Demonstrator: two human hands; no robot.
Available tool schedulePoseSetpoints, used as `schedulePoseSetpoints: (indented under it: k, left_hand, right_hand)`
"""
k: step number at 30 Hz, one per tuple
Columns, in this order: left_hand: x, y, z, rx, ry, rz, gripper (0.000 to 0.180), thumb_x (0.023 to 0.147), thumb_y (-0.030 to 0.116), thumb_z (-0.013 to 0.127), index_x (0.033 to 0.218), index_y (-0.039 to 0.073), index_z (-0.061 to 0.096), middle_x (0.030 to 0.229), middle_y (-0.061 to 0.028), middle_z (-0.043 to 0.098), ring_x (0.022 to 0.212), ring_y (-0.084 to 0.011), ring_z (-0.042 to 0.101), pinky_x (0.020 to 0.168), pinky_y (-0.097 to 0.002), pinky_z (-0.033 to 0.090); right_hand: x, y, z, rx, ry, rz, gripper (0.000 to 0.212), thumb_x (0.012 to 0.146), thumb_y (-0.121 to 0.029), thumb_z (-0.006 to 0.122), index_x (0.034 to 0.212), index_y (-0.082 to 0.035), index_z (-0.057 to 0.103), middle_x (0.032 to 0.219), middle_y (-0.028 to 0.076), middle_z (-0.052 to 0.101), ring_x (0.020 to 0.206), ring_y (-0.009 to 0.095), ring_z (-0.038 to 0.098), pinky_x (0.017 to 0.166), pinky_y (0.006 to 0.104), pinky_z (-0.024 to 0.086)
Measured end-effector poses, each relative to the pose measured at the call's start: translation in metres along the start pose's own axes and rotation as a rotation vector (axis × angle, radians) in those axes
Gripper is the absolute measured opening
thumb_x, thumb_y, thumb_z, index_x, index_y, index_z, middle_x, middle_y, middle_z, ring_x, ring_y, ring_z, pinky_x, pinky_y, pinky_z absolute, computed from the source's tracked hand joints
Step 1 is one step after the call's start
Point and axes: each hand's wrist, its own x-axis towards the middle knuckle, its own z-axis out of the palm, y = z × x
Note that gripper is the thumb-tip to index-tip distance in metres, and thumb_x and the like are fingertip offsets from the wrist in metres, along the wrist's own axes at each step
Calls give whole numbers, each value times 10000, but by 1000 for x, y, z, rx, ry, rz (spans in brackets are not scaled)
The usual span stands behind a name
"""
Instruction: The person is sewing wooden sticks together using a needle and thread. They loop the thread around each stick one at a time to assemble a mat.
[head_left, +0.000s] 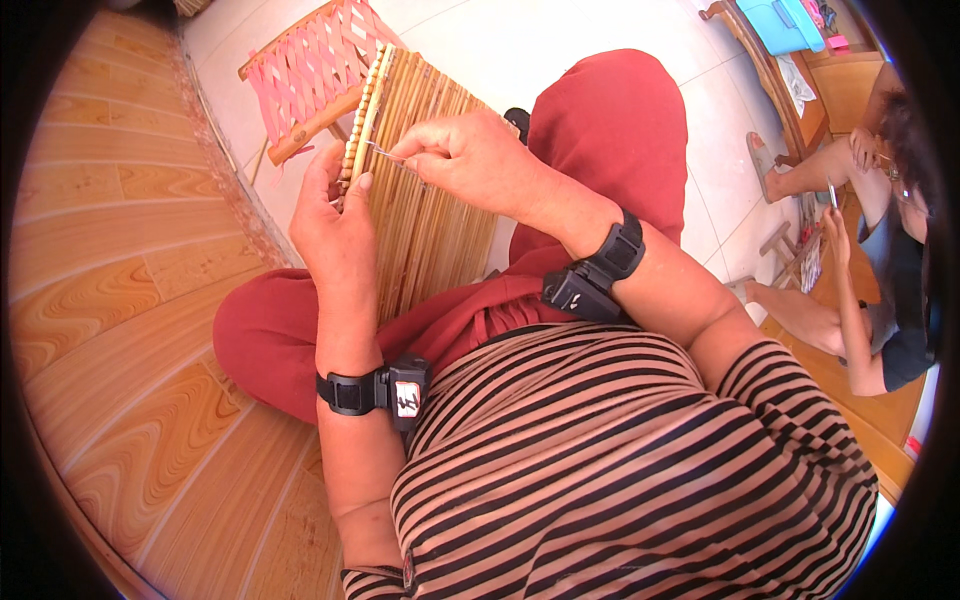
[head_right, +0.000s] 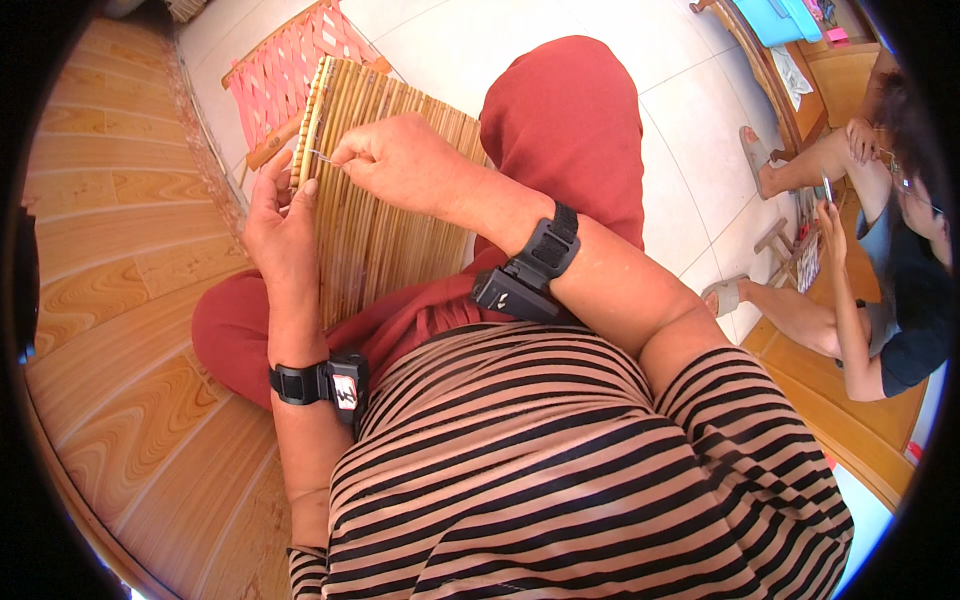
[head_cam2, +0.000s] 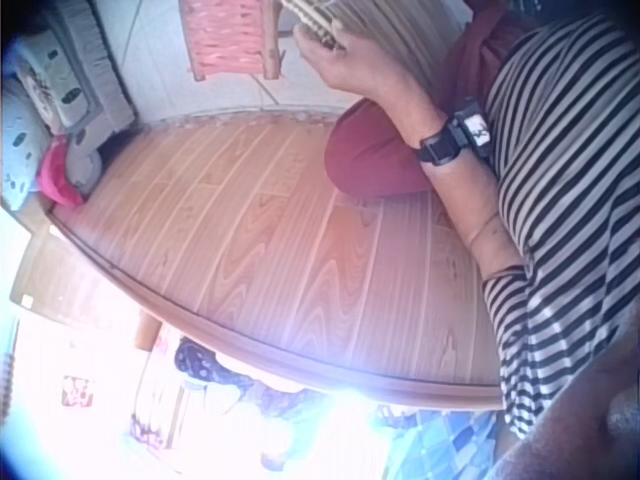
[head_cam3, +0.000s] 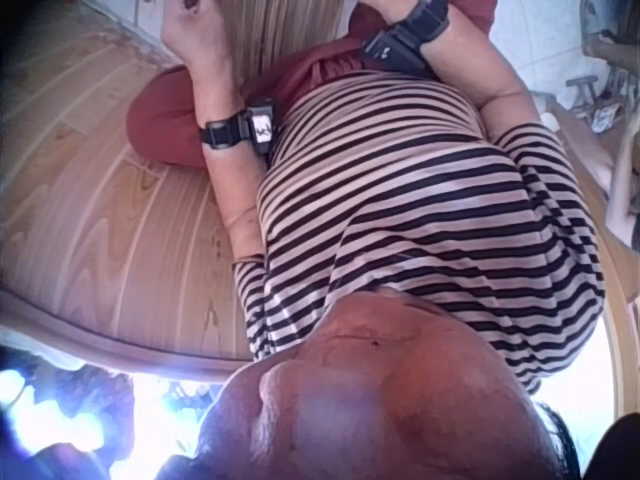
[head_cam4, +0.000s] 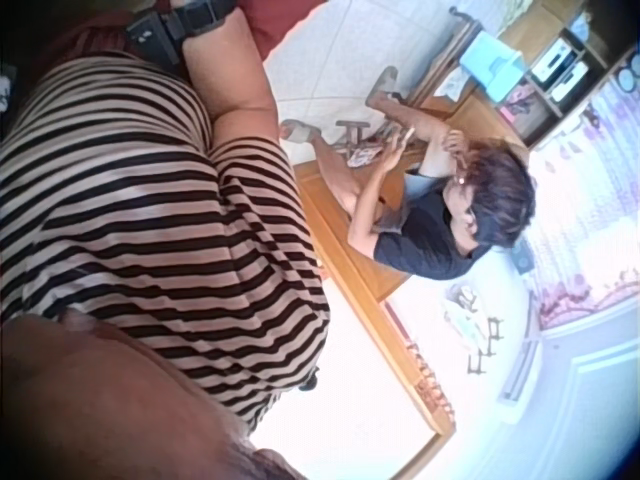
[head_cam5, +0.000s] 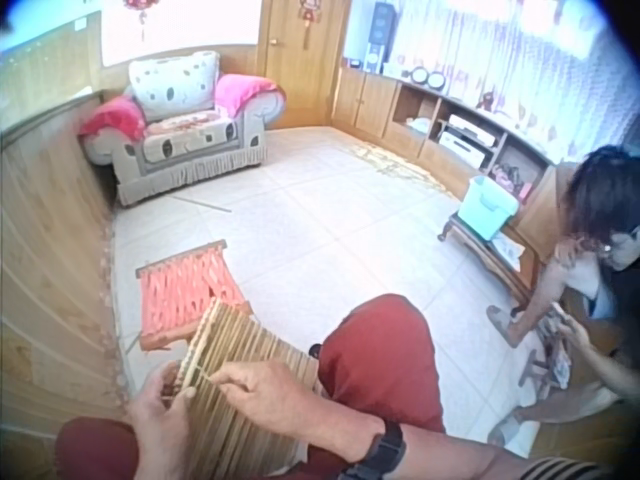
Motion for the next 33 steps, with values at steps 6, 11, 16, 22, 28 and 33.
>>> schedulePoseSetpoints:
  k: [6, 11, 16, 22, 28, 33]
  left_hand:
    - [-3, 5, 4, 169, 53, 90, 338, 867, -58, 610, 1201, -5, 611, 1119, -81, 646, 985, -132, 611, 857, -262, 479]
    - [-3, -5, 7, 53, 65, 166, 347, 867, -49, 612, 1211, -1, 618, 1123, -65, 655, 993, -113, 597, 874, -262, 473]
    - [-3, 2, 8, 81, 91, 154, 327, 849, -60, 612, 1170, -4, 634, 1064, -73, 661, 954, -132, 607, 853, -267, 478]
    - [-1, 0, 8, 79, 116, 177, 330, 829, -78, 607, 1146, 5, 644, 1009, -77, 668, 897, -147, 622, 819, -268, 487]
    - [2, -2, 7, 49, 48, 135, 321, 844, -87, 609, 1157, -21, 640, 1035, -31, 662, 920, -85, 595, 828, -242, 480]
    - [0, 0, 11, -10, 63, 164, 338, 802, -84, 630, 1124, 13, 654, 990, -64, 675, 862, -111, 620, 797, -260, 499]
  right_hand:
    - [0, 1, -3, 18, 3, 9, 196, 818, -112, 577, 939, -37, 712, 776, 148, 689, 691, 218, 677, 652, 322, 529]
    - [1, 6, -5, 26, -37, 75, 178, 869, -98, 601, 994, -32, 710, 772, 29, 692, 693, 40, 594, 634, 219, 479]
    - [1, -2, 0, 12, 7, 80, 161, 869, -113, 619, 976, -35, 711, 761, 35, 686, 681, 42, 585, 618, 228, 474]
    - [5, 2, 11, 22, 75, 54, 150, 856, -128, 629, 944, -29, 700, 714, 79, 658, 657, 97, 604, 594, 287, 474]
    - [10, 2, 27, -195, 182, -77, 114, 855, -112, 576, 898, -9, 597, 745, 189, 640, 735, 346, 652, 639, 421, 500]
    - [10, -14, 27, -477, 108, -75, 319, 806, -86, 568, 1045, 57, 412, 725, 264, 631, 728, 410, 650, 662, 487, 515]
